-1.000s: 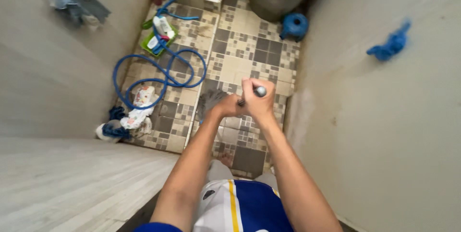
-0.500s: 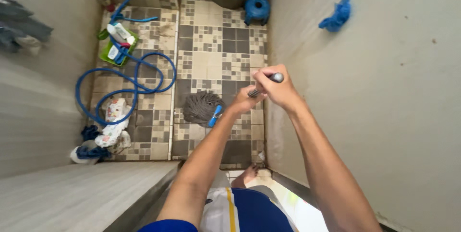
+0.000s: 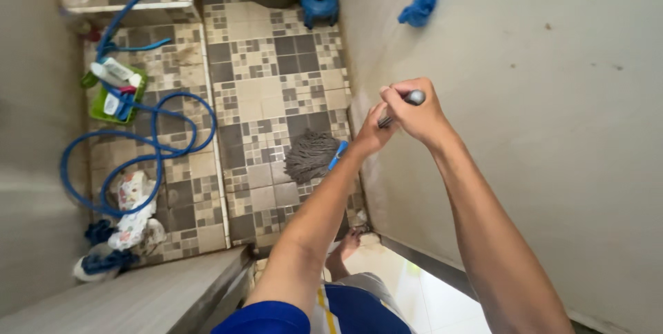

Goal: The person mops the tiled floor of a small bathroom using a grey string mop. They move the mop back and forth across the floor, cleaning around a squat toilet, a bucket, and a blue hose.

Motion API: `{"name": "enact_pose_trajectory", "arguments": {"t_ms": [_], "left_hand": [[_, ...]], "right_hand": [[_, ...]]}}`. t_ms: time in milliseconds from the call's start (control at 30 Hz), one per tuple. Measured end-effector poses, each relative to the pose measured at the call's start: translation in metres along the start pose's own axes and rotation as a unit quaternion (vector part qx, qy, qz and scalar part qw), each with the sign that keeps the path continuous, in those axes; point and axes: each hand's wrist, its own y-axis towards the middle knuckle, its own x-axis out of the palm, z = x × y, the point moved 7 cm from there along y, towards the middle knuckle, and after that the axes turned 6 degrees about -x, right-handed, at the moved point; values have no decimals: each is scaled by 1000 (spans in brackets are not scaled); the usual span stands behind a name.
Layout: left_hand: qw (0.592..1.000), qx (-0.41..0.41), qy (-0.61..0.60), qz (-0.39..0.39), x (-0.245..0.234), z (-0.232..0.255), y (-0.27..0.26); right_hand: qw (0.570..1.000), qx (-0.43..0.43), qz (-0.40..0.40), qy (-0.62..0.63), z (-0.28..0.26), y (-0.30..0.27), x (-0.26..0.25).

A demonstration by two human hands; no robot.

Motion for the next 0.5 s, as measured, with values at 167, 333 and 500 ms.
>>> {"name": "enact_pose_trajectory", "arguments": {"t_ms": [167,333,500], "left_hand": [[1000,-3,-20,-24,25,21,-10],[997,-50,-39,-48,39,49,-6],[989,-69,-70,-110,69,33,-15]], "right_hand": [[998,33,54,14,17,-15,-29],[992,30,121,25,13,-21,-55],[982,47,184,9,26,-41,-71]]}}
